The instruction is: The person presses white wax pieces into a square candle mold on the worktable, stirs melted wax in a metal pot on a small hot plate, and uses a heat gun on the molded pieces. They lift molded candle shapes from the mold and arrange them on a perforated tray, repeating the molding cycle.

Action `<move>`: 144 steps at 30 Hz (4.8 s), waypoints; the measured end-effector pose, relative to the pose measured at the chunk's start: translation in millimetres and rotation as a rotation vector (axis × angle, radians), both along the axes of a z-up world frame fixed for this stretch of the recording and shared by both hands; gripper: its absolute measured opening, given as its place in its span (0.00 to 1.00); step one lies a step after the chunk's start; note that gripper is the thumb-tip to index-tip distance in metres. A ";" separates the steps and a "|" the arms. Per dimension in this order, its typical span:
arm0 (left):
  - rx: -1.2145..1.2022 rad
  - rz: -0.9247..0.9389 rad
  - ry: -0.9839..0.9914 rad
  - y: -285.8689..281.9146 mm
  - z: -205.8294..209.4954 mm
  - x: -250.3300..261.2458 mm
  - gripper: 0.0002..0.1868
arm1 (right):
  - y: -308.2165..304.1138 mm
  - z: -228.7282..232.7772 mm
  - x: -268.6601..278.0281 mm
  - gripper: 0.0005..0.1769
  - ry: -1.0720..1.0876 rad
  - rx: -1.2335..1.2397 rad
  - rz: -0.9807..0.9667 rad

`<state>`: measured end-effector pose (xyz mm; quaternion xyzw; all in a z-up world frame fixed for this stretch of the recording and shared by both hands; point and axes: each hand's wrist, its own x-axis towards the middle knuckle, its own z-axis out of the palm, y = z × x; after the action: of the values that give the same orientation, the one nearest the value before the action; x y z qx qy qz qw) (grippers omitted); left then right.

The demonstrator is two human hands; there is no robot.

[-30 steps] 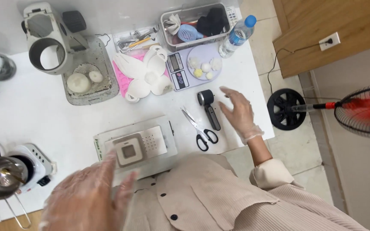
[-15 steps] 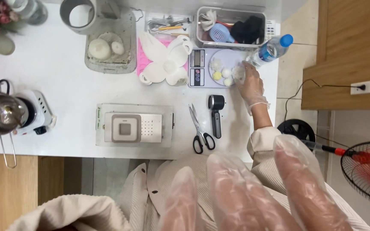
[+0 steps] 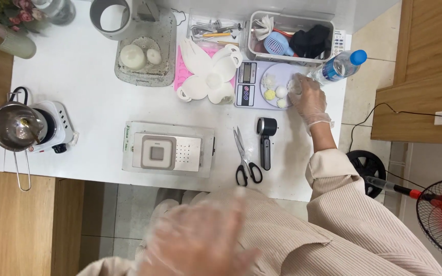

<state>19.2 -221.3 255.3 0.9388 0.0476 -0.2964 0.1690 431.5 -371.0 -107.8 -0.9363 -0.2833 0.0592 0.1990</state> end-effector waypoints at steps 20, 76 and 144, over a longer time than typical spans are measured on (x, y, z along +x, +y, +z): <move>-0.124 0.868 0.530 95.7 -89.8 -85.6 0.44 | 37.5 13.3 -9.7 0.32 -0.161 -0.045 0.221; -0.814 1.839 -0.437 381.5 -256.0 -184.1 0.19 | 240.6 53.5 -82.8 0.31 0.051 -0.145 0.083; -0.538 1.013 -0.631 238.3 -198.1 -128.6 0.13 | 201.9 148.9 -318.4 0.20 0.672 1.062 -0.441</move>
<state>-109.4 17.0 57.2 0.7670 0.3562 0.1078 0.5227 113.1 -169.1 41.2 -0.6778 0.0017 0.1581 0.7181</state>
